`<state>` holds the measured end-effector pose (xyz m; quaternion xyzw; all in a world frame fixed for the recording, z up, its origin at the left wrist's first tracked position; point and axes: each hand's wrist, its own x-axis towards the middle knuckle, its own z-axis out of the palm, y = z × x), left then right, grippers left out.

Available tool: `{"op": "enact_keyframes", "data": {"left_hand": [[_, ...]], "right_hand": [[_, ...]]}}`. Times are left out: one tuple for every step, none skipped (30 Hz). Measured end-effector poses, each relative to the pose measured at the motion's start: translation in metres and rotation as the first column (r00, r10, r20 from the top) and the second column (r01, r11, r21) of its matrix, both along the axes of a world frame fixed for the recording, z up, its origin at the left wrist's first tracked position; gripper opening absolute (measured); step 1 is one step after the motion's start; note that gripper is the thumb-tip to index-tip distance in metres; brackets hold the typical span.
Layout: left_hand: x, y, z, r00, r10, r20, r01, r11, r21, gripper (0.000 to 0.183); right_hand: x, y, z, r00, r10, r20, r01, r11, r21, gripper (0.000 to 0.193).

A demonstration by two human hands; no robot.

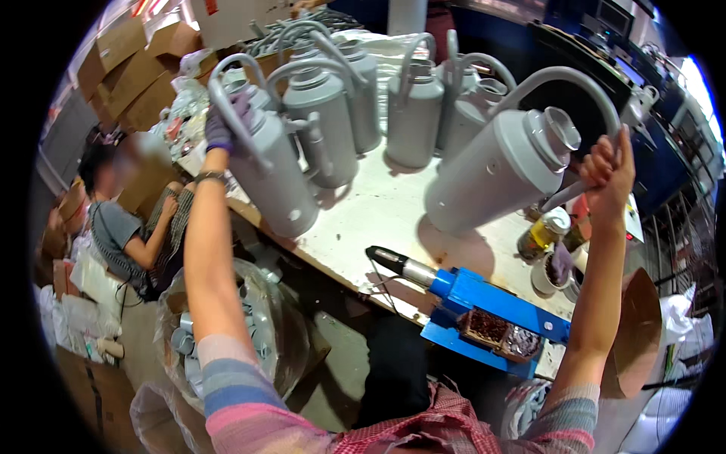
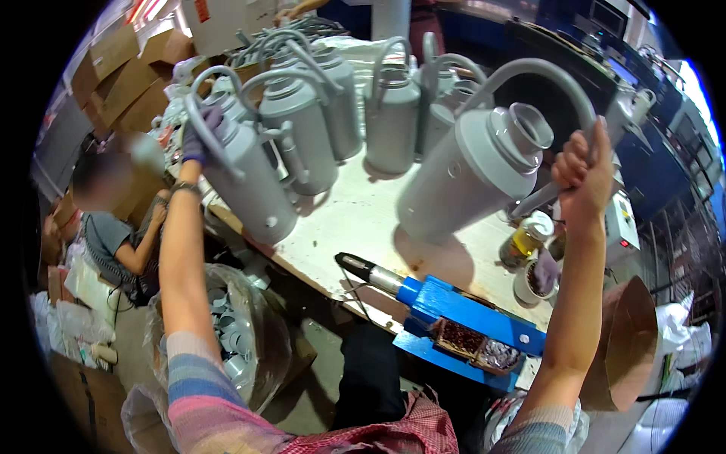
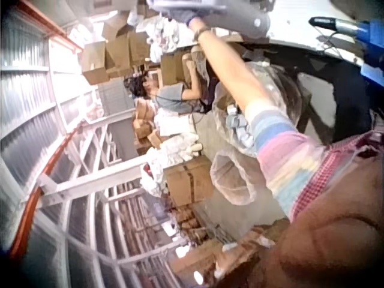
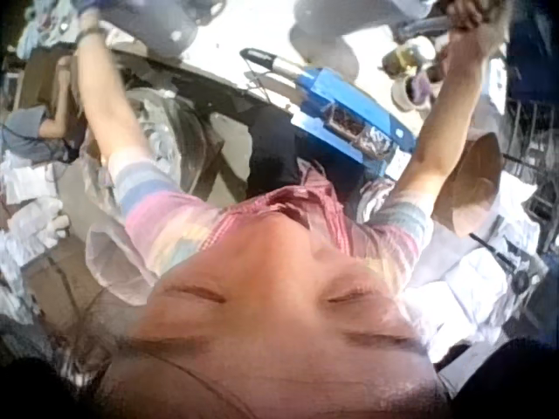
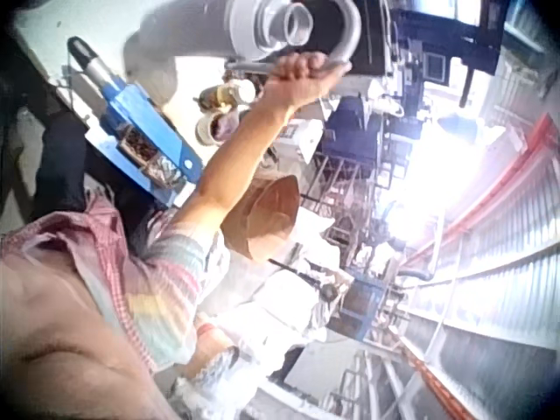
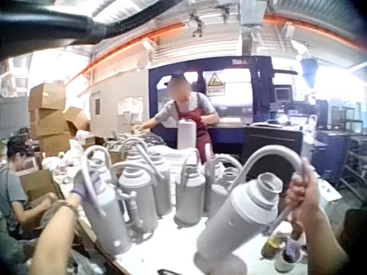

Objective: The person assembles white electric kettles by attaching grey handles to the kettle bodies using a blue heat-sealing tool. The person picks up a kettle body, places it on the tool, inserts a handle, and presses the mechanism to secure the connection. Completed kettles are placed on a nearby table.

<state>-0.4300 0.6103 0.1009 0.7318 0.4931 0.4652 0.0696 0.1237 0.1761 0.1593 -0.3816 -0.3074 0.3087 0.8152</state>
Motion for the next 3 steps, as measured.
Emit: {"op": "enact_keyframes", "data": {"left_hand": [[-0.008,0.005,-0.007,0.919,-0.238,0.315,0.244,0.97,0.021,0.036],[-0.013,0.011,-0.013,0.682,-0.441,0.584,0.463,0.878,0.122,0.043],[0.013,0.015,-0.018,0.657,-0.463,0.595,0.494,0.86,0.123,0.043]], "right_hand": [[0.014,-0.024,0.004,0.994,0.112,-0.003,-0.111,0.989,0.102,0.049],[0.031,-0.053,0.009,0.976,0.216,0.016,-0.215,0.955,0.204,0.049],[0.046,-0.078,0.01,0.925,0.373,0.076,-0.379,0.881,0.284,0.05]]}}
